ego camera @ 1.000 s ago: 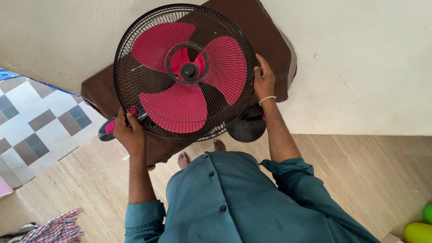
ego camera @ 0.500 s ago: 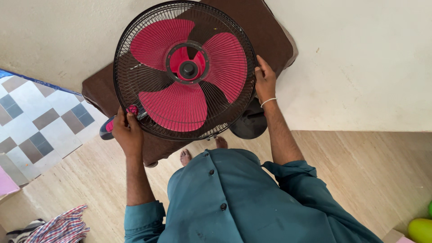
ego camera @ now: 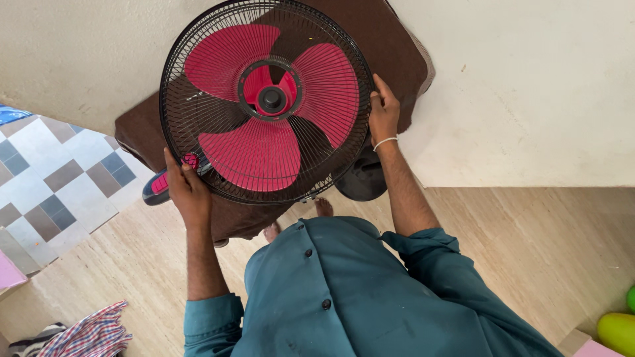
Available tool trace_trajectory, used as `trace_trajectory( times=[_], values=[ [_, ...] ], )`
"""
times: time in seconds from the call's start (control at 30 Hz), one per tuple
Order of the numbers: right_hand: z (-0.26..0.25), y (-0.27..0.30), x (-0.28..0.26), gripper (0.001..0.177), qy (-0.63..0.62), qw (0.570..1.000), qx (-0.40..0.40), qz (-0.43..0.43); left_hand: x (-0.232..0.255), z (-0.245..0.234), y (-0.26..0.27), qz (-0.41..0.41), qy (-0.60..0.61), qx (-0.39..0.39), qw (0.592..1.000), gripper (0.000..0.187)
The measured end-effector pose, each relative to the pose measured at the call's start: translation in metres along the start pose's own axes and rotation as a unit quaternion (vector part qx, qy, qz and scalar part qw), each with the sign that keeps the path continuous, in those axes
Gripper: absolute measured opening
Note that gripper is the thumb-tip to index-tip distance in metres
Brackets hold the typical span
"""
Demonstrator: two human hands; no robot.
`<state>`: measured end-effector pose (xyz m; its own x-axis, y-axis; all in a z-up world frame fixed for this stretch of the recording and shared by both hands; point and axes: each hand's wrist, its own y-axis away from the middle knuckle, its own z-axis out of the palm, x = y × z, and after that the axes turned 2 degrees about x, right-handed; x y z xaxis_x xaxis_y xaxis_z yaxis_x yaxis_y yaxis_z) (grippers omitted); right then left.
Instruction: The person assembles a table fan by attaching the red fan blades to the motor hub, securing them with a cap, and then fitting the front and rear wire cages. The person uses a wrench to tighten the final cage nut.
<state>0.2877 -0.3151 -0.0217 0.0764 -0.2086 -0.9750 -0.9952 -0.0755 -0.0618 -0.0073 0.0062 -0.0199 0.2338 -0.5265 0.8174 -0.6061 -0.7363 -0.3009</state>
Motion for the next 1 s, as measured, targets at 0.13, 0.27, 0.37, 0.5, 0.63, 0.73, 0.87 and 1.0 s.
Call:
trace_trajectory(
  times=[0.13,0.27,0.37,0.5,0.63,0.73,0.87,1.0],
  values=[
    [0.001,0.000,-0.008,0.044,-0.039,0.998,-0.008,0.040,-0.001,0.001,-0.003,0.035,0.010,-0.002,0.999,0.046],
    [-0.001,-0.001,-0.014,0.044,-0.055,0.996,-0.021,0.061,-0.001,0.003,-0.003,-0.017,0.010,0.001,1.000,0.048],
    [-0.004,0.002,-0.015,0.043,-0.038,0.997,-0.038,0.049,0.001,0.003,-0.002,-0.001,0.003,0.000,1.000,0.047],
    [-0.005,0.007,-0.012,0.043,-0.065,0.995,-0.054,0.060,0.005,-0.002,-0.002,0.006,0.038,-0.015,0.999,0.047],
    [-0.009,0.010,-0.006,0.044,-0.099,0.989,-0.048,0.094,0.005,-0.005,0.001,-0.032,0.100,-0.029,0.994,0.048],
    [-0.007,0.006,-0.004,0.043,-0.122,0.987,-0.030,0.100,0.003,-0.001,0.002,-0.049,0.078,-0.025,0.995,0.048],
    [-0.006,0.005,0.000,0.041,-0.115,0.988,-0.015,0.105,-0.002,0.004,0.005,-0.037,0.095,-0.005,0.995,0.047],
    [-0.003,0.002,0.005,0.039,-0.088,0.994,0.002,0.065,-0.004,0.007,0.004,-0.078,0.098,-0.006,0.992,0.049]
  ],
)
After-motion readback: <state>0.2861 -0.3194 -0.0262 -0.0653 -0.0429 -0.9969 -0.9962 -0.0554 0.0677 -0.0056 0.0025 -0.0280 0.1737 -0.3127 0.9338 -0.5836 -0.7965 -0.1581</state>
